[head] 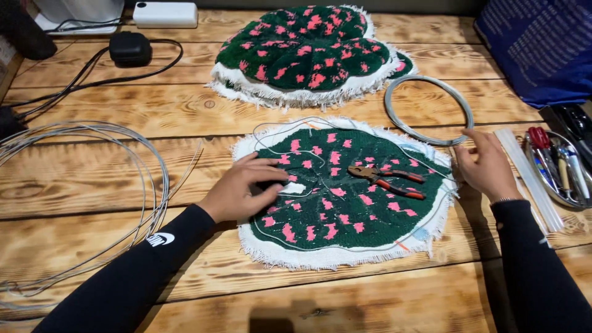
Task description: Crafting or repairing a leaf-shaped decorative rug using pliers and wire on a wooden table.
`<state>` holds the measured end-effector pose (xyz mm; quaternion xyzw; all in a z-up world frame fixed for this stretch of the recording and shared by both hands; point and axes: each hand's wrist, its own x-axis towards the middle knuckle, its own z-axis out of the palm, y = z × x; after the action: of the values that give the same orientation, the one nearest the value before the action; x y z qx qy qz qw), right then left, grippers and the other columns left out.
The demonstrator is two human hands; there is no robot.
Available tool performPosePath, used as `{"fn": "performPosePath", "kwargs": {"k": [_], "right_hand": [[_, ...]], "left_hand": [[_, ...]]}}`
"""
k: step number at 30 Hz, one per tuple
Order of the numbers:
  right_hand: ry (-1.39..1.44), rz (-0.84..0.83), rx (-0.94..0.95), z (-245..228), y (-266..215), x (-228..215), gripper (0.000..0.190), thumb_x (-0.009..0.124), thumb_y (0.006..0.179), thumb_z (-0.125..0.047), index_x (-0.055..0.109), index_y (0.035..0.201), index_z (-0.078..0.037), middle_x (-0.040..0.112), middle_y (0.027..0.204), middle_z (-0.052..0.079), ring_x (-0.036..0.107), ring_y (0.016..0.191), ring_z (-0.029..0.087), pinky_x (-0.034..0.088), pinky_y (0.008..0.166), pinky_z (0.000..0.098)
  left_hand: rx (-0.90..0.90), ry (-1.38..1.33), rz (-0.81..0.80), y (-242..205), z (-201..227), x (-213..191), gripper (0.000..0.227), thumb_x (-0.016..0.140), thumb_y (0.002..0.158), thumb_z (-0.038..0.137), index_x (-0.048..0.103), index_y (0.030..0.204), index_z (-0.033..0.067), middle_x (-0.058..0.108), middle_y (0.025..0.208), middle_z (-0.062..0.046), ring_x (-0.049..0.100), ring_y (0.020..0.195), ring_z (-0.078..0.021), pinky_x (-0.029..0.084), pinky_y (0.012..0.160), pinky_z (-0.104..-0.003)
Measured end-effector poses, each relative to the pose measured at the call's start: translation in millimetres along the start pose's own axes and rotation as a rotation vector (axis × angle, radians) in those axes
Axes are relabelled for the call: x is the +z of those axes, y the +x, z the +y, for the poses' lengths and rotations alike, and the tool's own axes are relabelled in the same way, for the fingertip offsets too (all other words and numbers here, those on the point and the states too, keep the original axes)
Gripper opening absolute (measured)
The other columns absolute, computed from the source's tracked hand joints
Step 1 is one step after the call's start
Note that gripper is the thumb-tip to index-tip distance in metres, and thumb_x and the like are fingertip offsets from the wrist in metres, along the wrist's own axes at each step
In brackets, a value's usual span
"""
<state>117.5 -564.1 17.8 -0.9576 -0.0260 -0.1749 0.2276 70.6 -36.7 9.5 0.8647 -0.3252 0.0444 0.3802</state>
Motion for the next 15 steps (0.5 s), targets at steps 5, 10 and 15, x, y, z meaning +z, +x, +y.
{"fn": "performPosePath", "kwargs": {"k": [5, 10, 15], "right_hand": [[-0.299, -0.244, -0.277, 7.8, 38.3, -2.5, 0.04, 0.072, 0.09, -0.033, 0.074, 0.125, -0.013, 0.075, 0.114, 0.014, 0.068, 0.105, 0.035, 0.053, 0.092, 0.0447], [-0.478, -0.299, -0.234, 11.7, 44.0, 0.2, 0.029, 0.07, 0.094, -0.037, 0.078, 0.111, -0.015, 0.077, 0.102, 0.01, 0.068, 0.1, 0.033, 0.054, 0.089, 0.0445], [-0.422, -0.197, -0.296, 36.8, 46.3, 0.8, 0.026, 0.064, 0.096, -0.03, 0.072, 0.11, -0.01, 0.073, 0.106, 0.01, 0.068, 0.099, 0.033, 0.054, 0.082, 0.0447]], "left_hand": [[-0.388, -0.068, 0.292, 4.3, -20.9, -11.5, 0.017, 0.067, 0.093, 0.021, 0.072, 0.097, 0.0059, 0.072, 0.094, -0.008, 0.07, 0.09, -0.0209, 0.055, 0.084, -0.034], [-0.119, -0.131, 0.349, 12.3, -80.1, -4.2, 0.039, 0.074, 0.088, 0.015, 0.059, 0.119, -0.0028, 0.068, 0.106, -0.012, 0.065, 0.099, -0.0193, 0.051, 0.087, -0.034], [-0.791, -0.24, -0.098, 52.1, -18.3, -32.7, 0.072, 0.082, 0.09, 0.032, 0.056, 0.152, 0.008, 0.075, 0.1, -0.02, 0.066, 0.071, -0.0381, 0.05, 0.069, -0.05]]}}
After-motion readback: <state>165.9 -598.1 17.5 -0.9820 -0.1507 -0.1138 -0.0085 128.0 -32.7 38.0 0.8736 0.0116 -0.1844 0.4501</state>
